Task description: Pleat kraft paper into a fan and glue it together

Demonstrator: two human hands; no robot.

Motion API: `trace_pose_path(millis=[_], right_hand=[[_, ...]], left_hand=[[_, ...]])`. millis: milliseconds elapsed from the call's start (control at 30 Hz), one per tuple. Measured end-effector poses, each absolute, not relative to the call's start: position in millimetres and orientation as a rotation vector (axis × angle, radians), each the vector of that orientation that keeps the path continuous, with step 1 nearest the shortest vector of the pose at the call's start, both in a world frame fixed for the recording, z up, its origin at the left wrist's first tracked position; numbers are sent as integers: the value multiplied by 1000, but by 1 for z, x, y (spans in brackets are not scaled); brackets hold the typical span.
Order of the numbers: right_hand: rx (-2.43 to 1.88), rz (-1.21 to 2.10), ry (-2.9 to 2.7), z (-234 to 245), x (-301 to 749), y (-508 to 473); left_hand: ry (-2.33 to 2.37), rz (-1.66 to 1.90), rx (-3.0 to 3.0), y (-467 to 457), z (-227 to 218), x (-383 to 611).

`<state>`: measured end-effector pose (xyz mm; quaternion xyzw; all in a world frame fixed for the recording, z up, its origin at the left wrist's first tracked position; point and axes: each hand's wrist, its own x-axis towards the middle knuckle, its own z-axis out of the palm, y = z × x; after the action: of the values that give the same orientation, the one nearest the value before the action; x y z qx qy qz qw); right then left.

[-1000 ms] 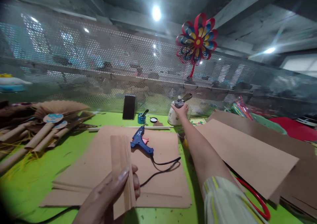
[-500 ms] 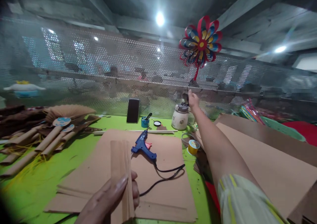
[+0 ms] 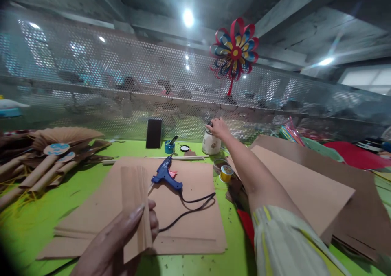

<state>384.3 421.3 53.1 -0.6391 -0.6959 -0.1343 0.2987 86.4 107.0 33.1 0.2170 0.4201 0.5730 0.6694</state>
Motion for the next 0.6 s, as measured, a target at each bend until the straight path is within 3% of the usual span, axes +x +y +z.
trace_pose_path(millis=[200,333,433,533,600], right_hand=[[-1680,-282,-1770,67,354,380],[-1575,-38,-1813,60,311,317],[-1434,311,-1946,42,275,247],[-1061,1197,-1801,26,248,180],[-959,1333,-1721,18,236,152]], left_hand=[[973,1389,558,109,34,89],[900,1399,557,109,33,88],[853,1369,591,109,31,88],[765,1302,671,110,26,89],[713,1259,730,112,21,90]])
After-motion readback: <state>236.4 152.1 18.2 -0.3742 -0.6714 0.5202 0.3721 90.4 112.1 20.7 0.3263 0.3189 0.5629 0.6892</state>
